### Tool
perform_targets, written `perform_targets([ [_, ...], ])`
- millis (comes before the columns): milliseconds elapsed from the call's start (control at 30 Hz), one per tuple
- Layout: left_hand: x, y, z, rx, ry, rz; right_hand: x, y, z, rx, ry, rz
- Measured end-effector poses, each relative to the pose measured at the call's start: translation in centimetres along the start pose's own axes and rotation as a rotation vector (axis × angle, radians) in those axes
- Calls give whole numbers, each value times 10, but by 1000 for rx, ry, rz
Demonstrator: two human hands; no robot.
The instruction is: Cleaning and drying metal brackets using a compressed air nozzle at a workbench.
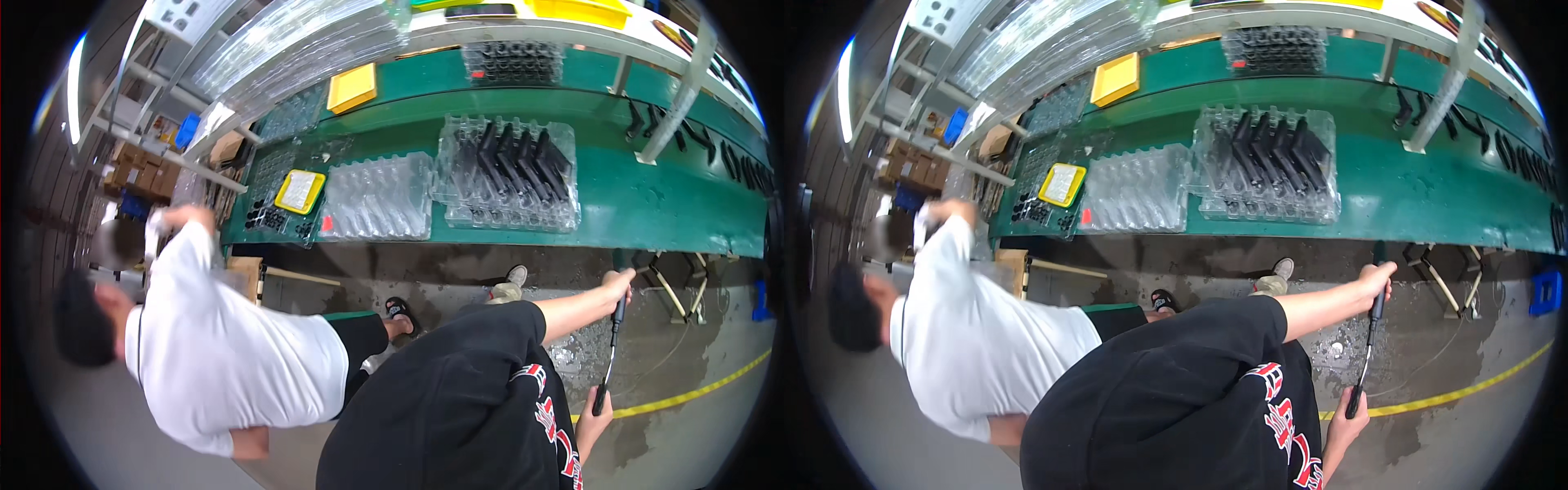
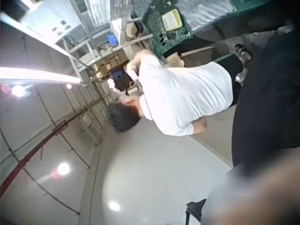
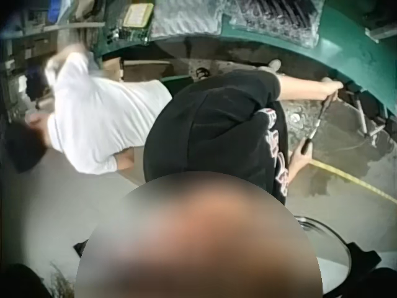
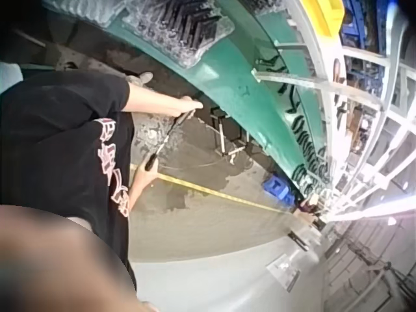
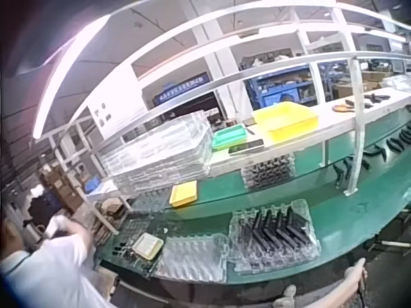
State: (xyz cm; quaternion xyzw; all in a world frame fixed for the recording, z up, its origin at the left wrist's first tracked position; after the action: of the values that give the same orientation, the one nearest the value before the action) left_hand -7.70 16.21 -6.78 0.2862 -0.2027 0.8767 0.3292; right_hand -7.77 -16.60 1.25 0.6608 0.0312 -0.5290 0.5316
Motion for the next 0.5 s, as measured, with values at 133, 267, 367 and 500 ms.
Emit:
perform_targets([
  [133, 24, -13, 22, -112, 215, -288, -31, 2, 8, -3, -132, -16],
  [267, 46, -20, 28, -268, 493, -658, -48, -8, 10, 34, -104, -61],
  [367, 3, 2, 62, -855, 600, -545, -40, -12, 22, 135, -201, -95],
  [500, -18, -3, 38, -1117, 795, -595, -36, -13, 45, 218, -339, -133],
])
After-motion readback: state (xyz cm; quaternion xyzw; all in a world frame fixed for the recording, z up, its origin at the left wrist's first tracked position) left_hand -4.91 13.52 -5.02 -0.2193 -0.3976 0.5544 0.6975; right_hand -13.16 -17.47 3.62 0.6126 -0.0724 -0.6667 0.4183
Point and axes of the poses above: each hand's wrist, its own z-axis away from the middle knuckle, its own y-axis out of the back of the hand, x = y × z, the point moved 1 cm from there along -z, towards the middle knuckle, and after that the axes turned 2 degrees about -y, right-handed, at the moved point
